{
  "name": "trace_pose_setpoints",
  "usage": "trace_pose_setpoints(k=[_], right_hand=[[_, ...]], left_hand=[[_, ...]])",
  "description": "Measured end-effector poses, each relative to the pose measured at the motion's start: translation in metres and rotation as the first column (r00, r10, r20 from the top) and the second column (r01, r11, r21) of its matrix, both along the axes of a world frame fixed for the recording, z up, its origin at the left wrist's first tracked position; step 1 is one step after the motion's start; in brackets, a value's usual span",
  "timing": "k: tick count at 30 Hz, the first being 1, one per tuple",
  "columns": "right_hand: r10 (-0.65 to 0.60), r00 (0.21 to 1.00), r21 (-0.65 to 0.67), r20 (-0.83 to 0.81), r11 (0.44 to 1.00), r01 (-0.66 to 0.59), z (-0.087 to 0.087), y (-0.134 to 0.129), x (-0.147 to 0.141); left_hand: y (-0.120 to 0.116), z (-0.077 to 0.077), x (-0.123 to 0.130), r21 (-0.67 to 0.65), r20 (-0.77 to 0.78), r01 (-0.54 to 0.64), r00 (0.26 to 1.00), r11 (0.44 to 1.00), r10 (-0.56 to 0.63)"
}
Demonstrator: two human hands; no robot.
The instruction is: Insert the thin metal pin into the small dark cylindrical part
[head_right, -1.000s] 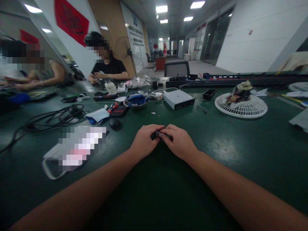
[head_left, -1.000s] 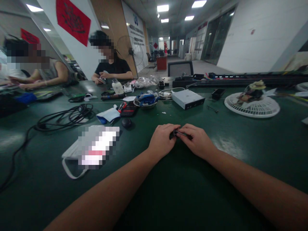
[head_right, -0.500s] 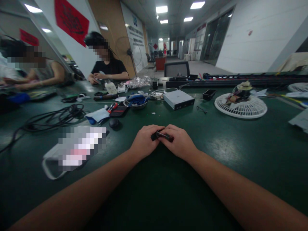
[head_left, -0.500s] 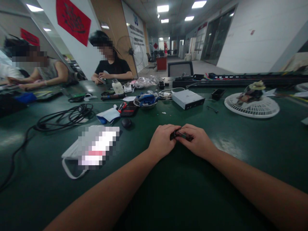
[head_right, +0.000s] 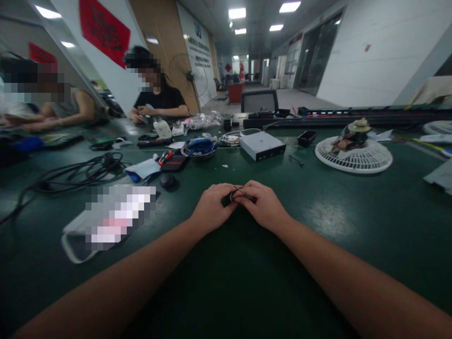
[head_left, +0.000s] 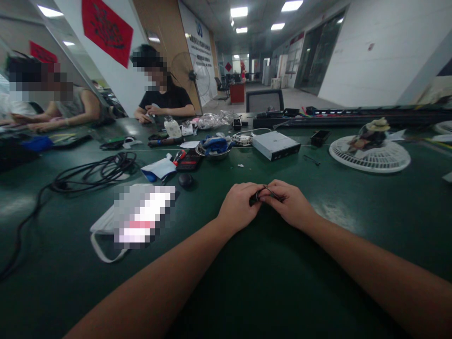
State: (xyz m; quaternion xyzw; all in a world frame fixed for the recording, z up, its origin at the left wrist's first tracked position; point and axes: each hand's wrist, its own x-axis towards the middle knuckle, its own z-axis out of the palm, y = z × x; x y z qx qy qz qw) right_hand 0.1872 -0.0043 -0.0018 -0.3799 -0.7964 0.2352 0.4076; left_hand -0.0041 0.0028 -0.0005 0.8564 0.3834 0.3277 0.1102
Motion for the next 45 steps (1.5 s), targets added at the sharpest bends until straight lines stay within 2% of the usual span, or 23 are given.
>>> trace_pose_setpoints(k=[8,13,21,27,31,35,40,45], right_hand=[[-0.149,0.986,0.019,0.073,0.989,0.148,0.0031,-0.0057,-0.0023],[-0.265,0.962,-0.061,0.074,0.961,0.269,0.0012,-0.0038,-0.0018],[-0.281,0.957,-0.037,0.077,0.958,0.284,-0.0010,0.0001,0.0014],[-0.249,0.965,-0.139,0.077,0.956,0.258,0.0009,-0.0036,-0.0017],[-0.286,0.957,-0.182,0.043,0.940,0.289,0.0007,-0.0015,-0.0011],[-0.295,0.954,-0.149,0.059,0.942,0.300,-0.0016,-0.0004,0.0008],[-0.274,0.958,-0.054,0.084,0.959,0.279,-0.0003,-0.0025,-0.0005],[-0.283,0.951,-0.023,0.128,0.957,0.288,0.0030,-0.0060,-0.0033]], left_hand=[[-0.0026,0.0039,0.0008,-0.012,-0.054,0.026,0.998,1.000,-0.027],[-0.0027,0.0043,0.0010,-0.023,-0.070,0.050,0.996,0.998,-0.052],[-0.0027,0.0025,0.0007,0.016,-0.056,-0.012,0.998,1.000,0.013],[-0.0033,0.0038,0.0007,-0.015,-0.089,0.001,0.996,1.000,-0.002],[-0.0042,0.0040,0.0007,-0.032,-0.068,0.019,0.997,0.999,-0.022],[-0.0045,0.0037,0.0008,-0.035,-0.050,0.019,0.999,0.999,-0.021],[-0.0038,0.0032,0.0014,-0.050,0.056,0.012,0.998,0.999,-0.009],[-0.0049,0.0045,0.0018,-0.062,0.112,0.007,0.994,0.998,0.000]])
